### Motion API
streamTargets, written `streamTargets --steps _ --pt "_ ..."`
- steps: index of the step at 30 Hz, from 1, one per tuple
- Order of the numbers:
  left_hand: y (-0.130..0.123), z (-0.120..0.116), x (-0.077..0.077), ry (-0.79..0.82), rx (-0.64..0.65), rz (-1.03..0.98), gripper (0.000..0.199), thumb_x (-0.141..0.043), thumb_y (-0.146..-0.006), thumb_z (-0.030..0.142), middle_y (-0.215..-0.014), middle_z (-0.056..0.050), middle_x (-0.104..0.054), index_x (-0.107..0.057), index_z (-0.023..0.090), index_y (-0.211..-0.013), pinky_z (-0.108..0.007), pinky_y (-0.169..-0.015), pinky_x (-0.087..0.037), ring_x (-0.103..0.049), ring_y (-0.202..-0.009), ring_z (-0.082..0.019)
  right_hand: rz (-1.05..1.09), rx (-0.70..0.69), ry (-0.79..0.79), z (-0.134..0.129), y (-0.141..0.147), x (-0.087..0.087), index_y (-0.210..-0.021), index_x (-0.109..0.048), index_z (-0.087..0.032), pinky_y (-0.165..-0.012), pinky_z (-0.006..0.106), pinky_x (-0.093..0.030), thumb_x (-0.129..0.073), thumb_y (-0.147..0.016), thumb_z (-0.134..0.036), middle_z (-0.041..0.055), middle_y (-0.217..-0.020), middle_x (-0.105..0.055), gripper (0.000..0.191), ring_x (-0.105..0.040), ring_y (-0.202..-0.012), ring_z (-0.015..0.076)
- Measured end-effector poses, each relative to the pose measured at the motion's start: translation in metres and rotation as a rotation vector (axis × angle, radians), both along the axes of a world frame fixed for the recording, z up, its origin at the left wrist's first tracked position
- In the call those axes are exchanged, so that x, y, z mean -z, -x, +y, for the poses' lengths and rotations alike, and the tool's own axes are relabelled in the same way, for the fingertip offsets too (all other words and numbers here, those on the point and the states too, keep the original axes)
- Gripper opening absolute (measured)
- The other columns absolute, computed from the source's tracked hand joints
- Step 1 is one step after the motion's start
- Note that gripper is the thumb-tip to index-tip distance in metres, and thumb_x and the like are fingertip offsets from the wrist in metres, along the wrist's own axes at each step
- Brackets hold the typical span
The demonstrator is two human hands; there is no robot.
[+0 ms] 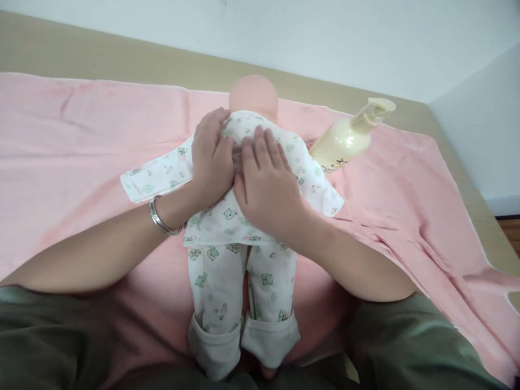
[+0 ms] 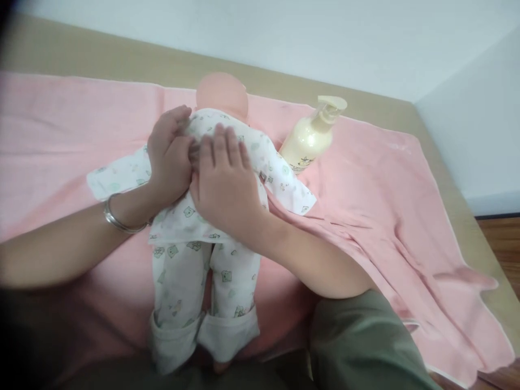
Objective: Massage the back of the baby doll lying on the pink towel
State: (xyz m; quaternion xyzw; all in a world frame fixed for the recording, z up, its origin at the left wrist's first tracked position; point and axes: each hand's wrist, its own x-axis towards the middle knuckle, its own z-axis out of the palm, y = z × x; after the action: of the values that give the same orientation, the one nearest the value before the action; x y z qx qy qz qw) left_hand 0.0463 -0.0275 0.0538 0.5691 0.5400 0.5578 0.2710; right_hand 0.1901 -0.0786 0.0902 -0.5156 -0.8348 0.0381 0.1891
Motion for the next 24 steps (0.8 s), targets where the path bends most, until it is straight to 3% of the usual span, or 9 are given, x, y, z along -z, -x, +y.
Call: streamTargets --steps 3,6,8,10,14,16,19,22,24 --pt "0.0 -0.001 0.0 0.066 0.022 -0.053 0.046 -0.061 -0.089 0.056 -0.149 -0.001 -0.068 -0.065 0.031 -0.128 -0.053 -0.132 -0.036 -0.051 -0.15 -0.032 -0.057 -0.16 -0.006 -0.006 0.003 -0.004 -0.162 -0.05 -0.008 -0.145 0.055 -0.019 -0.042 -0.103 -0.023 0.0129 -0.176 -0.041 0.061 -0.029 -0.17 0.0308" --pt "-0.002 -0.001 -0.003 0.057 0.005 -0.037 0.038 -0.058 -0.091 0.053 -0.141 -0.004 -0.072 -0.067 0.031 -0.12 -0.055 -0.125 -0.044 -0.059 -0.142 -0.033 -0.048 -0.239 0.03 0.019 -0.008 -0.008 -0.161 -0.054 -0.019 -0.145 0.053 -0.017 -0.043 -0.104 -0.025 0.003 -0.176 -0.042 0.059 -0.029 -0.17 0.0262" --pt "-0.002 -0.001 -0.003 0.027 0.007 -0.021 0.034 -0.058 -0.092 0.051 -0.137 -0.005 -0.073 -0.068 0.03 -0.118 -0.056 -0.125 -0.046 -0.061 -0.138 -0.032 -0.028 -0.182 0.088 0.038 -0.017 -0.01 -0.166 -0.047 -0.019 -0.146 0.052 -0.016 -0.043 -0.106 -0.03 0.0016 -0.179 -0.034 0.061 -0.025 -0.171 0.0256" --pt "-0.002 -0.003 -0.004 0.027 0.036 -0.035 0.039 -0.058 -0.095 0.057 -0.14 -0.003 -0.072 -0.068 0.031 -0.121 -0.055 -0.129 -0.042 -0.057 -0.144 -0.032 -0.024 -0.032 0.162 0.048 -0.02 -0.011 -0.172 -0.035 -0.011 -0.145 0.053 -0.015 -0.044 -0.108 -0.035 0.0083 -0.182 -0.026 0.068 -0.02 -0.172 0.029" --pt "-0.003 -0.005 -0.004 0.058 0.051 -0.063 0.049 -0.053 -0.097 0.068 -0.142 -0.001 -0.071 -0.069 0.03 -0.123 -0.051 -0.133 -0.036 -0.048 -0.155 -0.033 -0.021 0.148 0.134 0.027 -0.011 -0.008 -0.17 -0.031 0.003 -0.141 0.062 -0.023 -0.044 -0.108 -0.039 0.0239 -0.179 -0.026 0.076 -0.023 -0.171 0.0394" --pt "-0.004 -0.005 -0.004 0.039 0.037 -0.074 0.045 -0.05 -0.1 0.063 -0.138 -0.003 -0.073 -0.069 0.028 -0.121 -0.05 -0.132 -0.036 -0.051 -0.152 -0.031 -0.045 0.098 0.047 0.007 -0.003 -0.006 -0.167 -0.036 0.005 -0.14 0.062 -0.026 -0.044 -0.107 -0.036 0.0268 -0.178 -0.029 0.073 -0.025 -0.169 0.042" --pt "-0.004 -0.003 -0.003 0.003 0.002 -0.117 0.039 -0.049 -0.103 0.056 -0.128 -0.004 -0.075 -0.07 0.025 -0.112 -0.051 -0.126 -0.042 -0.061 -0.139 -0.029 -0.108 -0.093 -0.02 -0.01 0.004 -0.005 -0.164 -0.046 -0.002 -0.143 0.058 -0.021 -0.043 -0.105 -0.027 0.0201 -0.177 -0.036 0.064 -0.027 -0.17 0.0366" --pt "-0.004 -0.001 -0.002 -0.016 -0.005 -0.143 0.037 -0.05 -0.103 0.057 -0.122 -0.005 -0.077 -0.07 0.027 -0.106 -0.051 -0.12 -0.047 -0.065 -0.133 -0.03 -0.101 -0.26 0.013 0.004 -0.001 -0.008 -0.163 -0.052 -0.016 -0.145 0.054 -0.018 -0.043 -0.105 -0.028 0.007 -0.175 -0.043 0.059 -0.03 -0.169 0.0281" --pt "-0.004 -0.001 -0.001 -0.031 -0.007 -0.152 0.034 -0.051 -0.103 0.057 -0.121 -0.005 -0.077 -0.07 0.028 -0.103 -0.05 -0.118 -0.05 -0.067 -0.13 -0.03 -0.075 -0.28 0.049 0.023 -0.01 -0.01 -0.163 -0.053 -0.021 -0.145 0.054 -0.017 -0.045 -0.105 -0.03 0.0028 -0.176 -0.042 0.059 -0.029 -0.17 0.027"
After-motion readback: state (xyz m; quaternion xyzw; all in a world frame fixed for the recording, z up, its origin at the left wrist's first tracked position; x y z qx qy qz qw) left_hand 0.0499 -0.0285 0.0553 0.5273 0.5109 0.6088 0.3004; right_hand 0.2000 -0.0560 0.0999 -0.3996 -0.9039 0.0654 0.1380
